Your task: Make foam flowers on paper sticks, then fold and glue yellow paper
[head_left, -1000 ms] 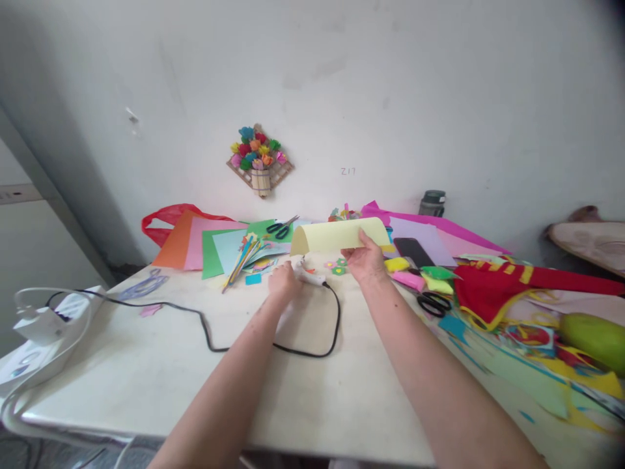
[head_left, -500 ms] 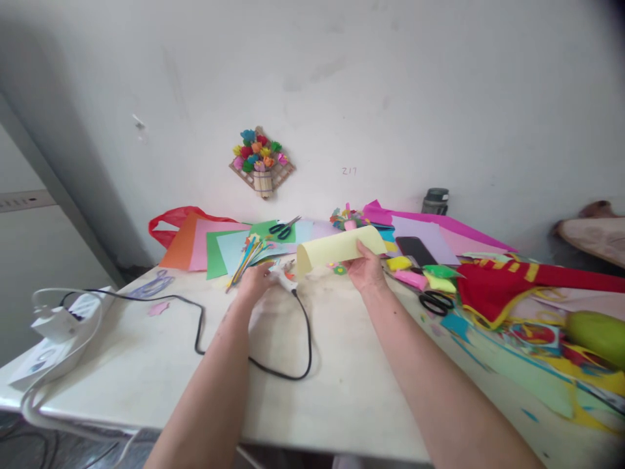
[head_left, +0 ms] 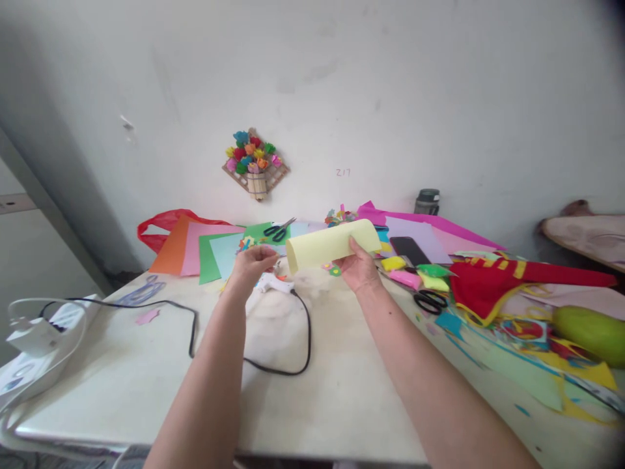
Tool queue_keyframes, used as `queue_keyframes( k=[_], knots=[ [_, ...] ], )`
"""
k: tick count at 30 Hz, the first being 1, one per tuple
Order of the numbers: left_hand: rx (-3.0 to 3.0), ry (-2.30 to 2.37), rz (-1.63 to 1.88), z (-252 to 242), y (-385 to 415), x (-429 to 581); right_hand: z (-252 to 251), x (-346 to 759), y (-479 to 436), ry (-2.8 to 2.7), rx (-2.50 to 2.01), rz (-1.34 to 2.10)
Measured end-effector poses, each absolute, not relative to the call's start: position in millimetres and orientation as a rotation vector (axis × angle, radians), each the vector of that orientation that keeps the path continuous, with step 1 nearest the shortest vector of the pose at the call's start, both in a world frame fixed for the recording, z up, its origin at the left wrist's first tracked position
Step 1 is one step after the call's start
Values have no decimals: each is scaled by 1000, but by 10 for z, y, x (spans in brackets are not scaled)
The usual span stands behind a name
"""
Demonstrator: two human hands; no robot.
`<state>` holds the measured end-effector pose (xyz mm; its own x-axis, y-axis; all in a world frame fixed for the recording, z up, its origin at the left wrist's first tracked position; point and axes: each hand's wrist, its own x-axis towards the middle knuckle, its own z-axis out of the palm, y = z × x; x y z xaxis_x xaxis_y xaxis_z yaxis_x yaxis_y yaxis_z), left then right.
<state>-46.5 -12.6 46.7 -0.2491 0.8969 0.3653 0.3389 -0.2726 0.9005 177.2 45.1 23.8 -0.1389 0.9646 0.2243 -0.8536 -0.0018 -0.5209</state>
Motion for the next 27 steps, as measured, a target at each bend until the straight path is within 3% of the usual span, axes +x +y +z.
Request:
queue_keyframes(
  k=[7,13,18,27],
  knots=[
    [1469,1075,1032,483,-228,126,248,1818,480,-647,-246,1547],
    [1096,823,1687,272,84,573,213,1735,465,-791,-280,1524],
    [984,650,1891,417,251,446,250,1955,562,-1321,-384,1406],
    [1063,500,1926,623,178,177,-171,1967,796,-2417,-1063,378]
  ],
)
